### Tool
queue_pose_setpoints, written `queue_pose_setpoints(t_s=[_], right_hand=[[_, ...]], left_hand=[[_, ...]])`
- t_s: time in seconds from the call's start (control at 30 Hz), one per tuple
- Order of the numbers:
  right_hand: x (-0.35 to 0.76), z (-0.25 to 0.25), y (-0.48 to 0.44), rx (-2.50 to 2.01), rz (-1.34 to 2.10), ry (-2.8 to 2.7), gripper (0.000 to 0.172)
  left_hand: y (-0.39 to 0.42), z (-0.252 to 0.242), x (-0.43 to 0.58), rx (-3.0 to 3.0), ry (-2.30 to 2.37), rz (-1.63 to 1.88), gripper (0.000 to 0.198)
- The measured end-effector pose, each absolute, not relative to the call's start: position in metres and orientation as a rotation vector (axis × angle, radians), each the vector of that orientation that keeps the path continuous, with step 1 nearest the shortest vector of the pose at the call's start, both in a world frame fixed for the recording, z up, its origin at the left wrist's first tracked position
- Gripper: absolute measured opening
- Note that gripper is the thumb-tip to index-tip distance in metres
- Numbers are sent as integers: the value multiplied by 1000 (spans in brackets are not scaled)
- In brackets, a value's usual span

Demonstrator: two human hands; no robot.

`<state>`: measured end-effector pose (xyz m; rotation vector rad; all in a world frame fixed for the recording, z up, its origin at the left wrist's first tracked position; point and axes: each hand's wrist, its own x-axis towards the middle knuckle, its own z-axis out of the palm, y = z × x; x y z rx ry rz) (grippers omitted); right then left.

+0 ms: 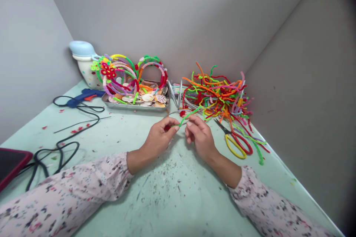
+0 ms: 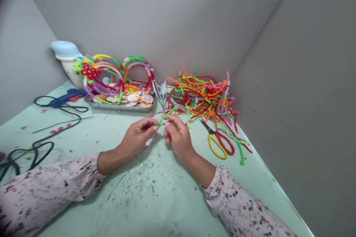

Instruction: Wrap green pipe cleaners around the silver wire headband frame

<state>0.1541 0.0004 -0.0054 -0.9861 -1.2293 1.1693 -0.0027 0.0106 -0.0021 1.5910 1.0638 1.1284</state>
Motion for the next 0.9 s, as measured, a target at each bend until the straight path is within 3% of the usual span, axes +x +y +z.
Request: queue_pose_setpoints(t_s=[0.2,0.7,0.9], right_hand=[[154,-6,-1,-1020,1082,-1356,8],[156,-7,0,-948,1186,-1398,10],[153,-5,-1,-958,1148,-1401,21]], left_hand=[[9,0,-2,1587,1077,1139,13],[10,0,-3,1679,1092,1157,12],[11,0,-3,1689,1079,1190,11]])
